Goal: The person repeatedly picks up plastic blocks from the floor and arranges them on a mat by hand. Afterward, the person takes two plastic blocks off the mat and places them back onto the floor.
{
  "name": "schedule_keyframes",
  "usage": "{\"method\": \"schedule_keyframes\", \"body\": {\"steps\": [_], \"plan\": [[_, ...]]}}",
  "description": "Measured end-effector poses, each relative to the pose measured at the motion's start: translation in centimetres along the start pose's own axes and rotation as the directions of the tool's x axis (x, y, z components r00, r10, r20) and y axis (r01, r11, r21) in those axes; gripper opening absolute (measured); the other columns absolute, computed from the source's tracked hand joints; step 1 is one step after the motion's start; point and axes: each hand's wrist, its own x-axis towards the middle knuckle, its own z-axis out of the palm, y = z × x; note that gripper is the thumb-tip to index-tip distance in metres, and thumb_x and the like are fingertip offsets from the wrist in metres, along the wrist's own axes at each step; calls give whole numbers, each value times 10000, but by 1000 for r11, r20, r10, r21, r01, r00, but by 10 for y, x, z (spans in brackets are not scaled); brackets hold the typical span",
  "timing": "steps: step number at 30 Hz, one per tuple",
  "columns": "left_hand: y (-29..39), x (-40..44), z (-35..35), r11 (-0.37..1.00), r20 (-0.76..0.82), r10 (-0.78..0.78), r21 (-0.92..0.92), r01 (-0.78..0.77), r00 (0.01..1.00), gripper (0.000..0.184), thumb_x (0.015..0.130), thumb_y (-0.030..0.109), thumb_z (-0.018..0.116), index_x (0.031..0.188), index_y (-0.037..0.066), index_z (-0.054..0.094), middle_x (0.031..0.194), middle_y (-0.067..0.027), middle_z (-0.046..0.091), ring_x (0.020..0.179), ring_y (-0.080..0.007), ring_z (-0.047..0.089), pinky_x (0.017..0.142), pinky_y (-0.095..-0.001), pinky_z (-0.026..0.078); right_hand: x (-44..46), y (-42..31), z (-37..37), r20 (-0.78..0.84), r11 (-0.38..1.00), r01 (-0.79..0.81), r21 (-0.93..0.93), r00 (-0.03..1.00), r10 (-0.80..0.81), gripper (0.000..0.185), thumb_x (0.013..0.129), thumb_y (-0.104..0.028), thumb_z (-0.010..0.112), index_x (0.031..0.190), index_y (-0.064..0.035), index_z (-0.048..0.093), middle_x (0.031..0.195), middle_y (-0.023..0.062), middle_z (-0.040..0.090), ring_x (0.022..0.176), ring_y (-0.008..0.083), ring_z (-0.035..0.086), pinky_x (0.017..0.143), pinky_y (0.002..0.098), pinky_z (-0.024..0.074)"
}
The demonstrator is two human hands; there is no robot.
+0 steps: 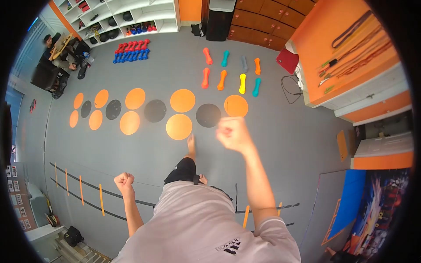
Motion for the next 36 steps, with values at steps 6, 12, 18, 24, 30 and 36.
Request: {"method": "schedule_keyframes", "body": {"steps": [6, 12, 18, 24, 30, 36], "plan": [[-36, 182, 106, 971, 165, -96, 231, 56, 982, 386, 628, -113, 507, 565, 88, 184, 532, 49, 203, 534, -60, 193, 468, -255, 156, 118, 90, 42, 267, 990, -52, 133, 964, 15, 287, 574, -23, 556, 560, -28, 269, 536, 101, 290, 458, 252, 273, 444, 370, 227], [-26, 382, 320, 952, 884, -99, 218, -215, 456, 262, 578, -37, 516, 524, 36, 270, 474, -84, 225, 439, -152, 226, 426, -359, 201, 201, 157, -14, 207, 900, -247, 358, 961, 182, 334, 539, -55, 539, 617, -26, 216, 605, 88, 192, 530, 241, 191, 489, 358, 167], [-76, 455, 515, 881, 828, -270, 7, -473, -491, 82, 508, 38, 570, 542, -34, 548, 537, -248, 496, 542, -442, 504, 521, -518, 413, 270, 264, -62, -81, 835, -382, 397, 891, 446, 346, 567, -50, 559, 595, -34, 214, 567, 67, 181, 494, 187, 187, 476, 350, 150], [-213, 584, 652, 862, 869, -430, 315, -397, -246, 55, 540, 37, 574, 554, -15, 583, 585, -233, 557, 598, -423, 588, 548, -483, 483, 367, 445, -75, -41, 682, -617, 392, 729, 684, 316, 672, -3, 560, 556, -32, 267, 502, 45, 215, 453, 127, 212, 447, 324, 171], [-459, 721, 682, 721, 651, -621, 693, -7, 435, 71, 603, 78, 572, 564, 20, 588, 575, -190, 562, 553, -358, 576, 568, -450, 488, 426, 706, -24, 12, 389, -869, 304, 412, 911, 302, 768, -45, 579, 565, 8, 361, 497, 19, 319, 491, 69, 335, 456, 302, 270], [-727, 850, 679, 355, 228, -789, 927, 119, 570, 255, 738, 224, 712, 612, 20, 624, 557, -98, 570, 547, -221, 557, 567, -403, 447, 412, 966, 136, 209, 202, -974, -107, 176, 962, 322, 807, -271, 613, 658, 9, 558, 584, 116, 569, 561, 235, 564, 559, 392, 426]]}}
